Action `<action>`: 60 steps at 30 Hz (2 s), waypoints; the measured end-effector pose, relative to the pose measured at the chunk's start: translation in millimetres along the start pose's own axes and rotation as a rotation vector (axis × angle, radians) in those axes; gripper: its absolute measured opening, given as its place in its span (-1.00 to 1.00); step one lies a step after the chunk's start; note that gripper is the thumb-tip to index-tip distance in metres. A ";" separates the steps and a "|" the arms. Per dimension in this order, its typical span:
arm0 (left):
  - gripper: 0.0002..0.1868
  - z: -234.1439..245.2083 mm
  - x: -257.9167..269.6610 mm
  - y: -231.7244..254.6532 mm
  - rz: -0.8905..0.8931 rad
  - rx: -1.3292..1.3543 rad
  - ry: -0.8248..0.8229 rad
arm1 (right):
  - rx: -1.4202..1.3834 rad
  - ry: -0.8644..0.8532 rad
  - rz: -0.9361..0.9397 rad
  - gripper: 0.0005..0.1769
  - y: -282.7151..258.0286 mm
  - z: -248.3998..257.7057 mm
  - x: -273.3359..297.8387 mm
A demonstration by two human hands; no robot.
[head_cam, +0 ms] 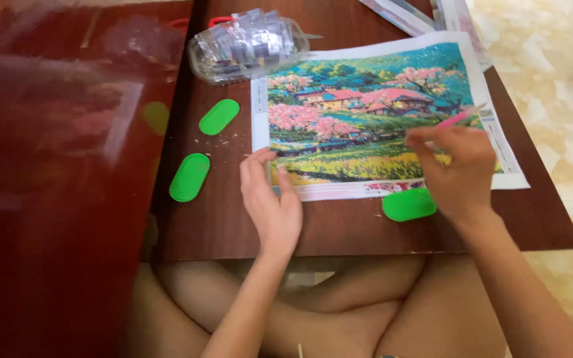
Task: The person performs diamond painting by picking up small resin diamonds with a pen tool and placing them onto a sticky canvas, occasionally using a scraper to shift the canvas and an eraser to reposition the diamonds.
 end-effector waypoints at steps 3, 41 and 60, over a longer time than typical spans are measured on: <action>-0.66 0.8 0.8 -2.7 -0.031 0.027 0.008 | -0.026 -0.127 -0.026 -0.81 -0.4 -27.1 10.7; -0.60 -56.6 -172.5 -43.1 0.026 -0.204 -0.272 | -0.227 0.183 -0.477 -0.80 46.0 16.5 62.3; -0.53 -40.2 -65.0 -12.9 0.199 0.173 -0.487 | -0.296 -0.012 -0.269 -0.76 18.0 -32.2 1.9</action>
Point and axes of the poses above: each hand's wrist, its own x-axis away from the middle knuckle, its own z-axis out of the back of the hand, y = z × x, the point moved 5 cm from there along -x, towards the middle knuckle, and after that the axes turned 13 degrees about -y, right-handed, at the moved point
